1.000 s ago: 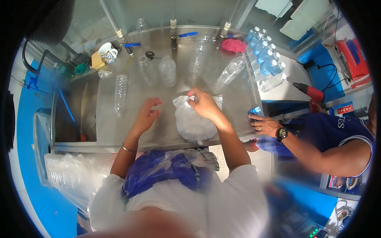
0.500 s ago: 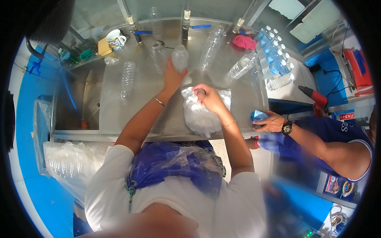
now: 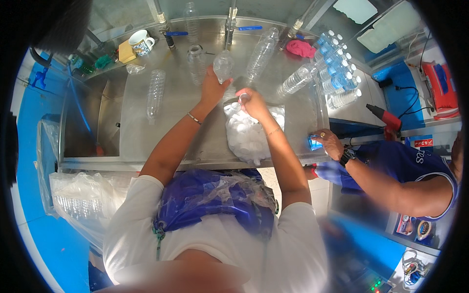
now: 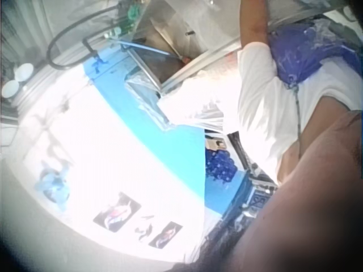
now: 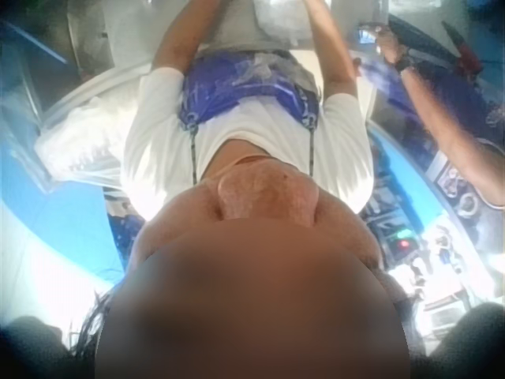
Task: The person repeatedly picks up clear plastic bottles, applies small blue labels to their sides, and secures white caps. They handle bottles one at a time, placing finished units aside on a stainless steel work surface.
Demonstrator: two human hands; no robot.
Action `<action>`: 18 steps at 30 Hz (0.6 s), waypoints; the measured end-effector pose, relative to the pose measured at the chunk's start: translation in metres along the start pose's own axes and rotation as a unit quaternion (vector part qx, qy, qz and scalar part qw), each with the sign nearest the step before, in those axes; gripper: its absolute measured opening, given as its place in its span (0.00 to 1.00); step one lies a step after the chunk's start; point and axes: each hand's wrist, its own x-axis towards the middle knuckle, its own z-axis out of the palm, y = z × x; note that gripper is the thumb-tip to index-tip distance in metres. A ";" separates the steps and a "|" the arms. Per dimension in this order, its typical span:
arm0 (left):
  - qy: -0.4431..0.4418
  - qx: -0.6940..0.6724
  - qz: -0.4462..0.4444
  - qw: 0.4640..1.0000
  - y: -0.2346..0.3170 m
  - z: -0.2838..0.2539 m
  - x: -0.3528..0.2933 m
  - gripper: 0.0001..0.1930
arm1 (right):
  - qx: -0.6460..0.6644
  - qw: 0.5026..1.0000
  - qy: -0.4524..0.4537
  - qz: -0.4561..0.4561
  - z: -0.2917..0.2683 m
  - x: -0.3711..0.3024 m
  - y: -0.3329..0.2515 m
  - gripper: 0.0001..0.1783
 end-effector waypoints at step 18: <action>-0.075 0.030 -0.054 0.995 0.037 -0.036 -0.011 0.39 | 0.261 0.952 -0.060 0.150 0.024 0.105 -0.001 0.14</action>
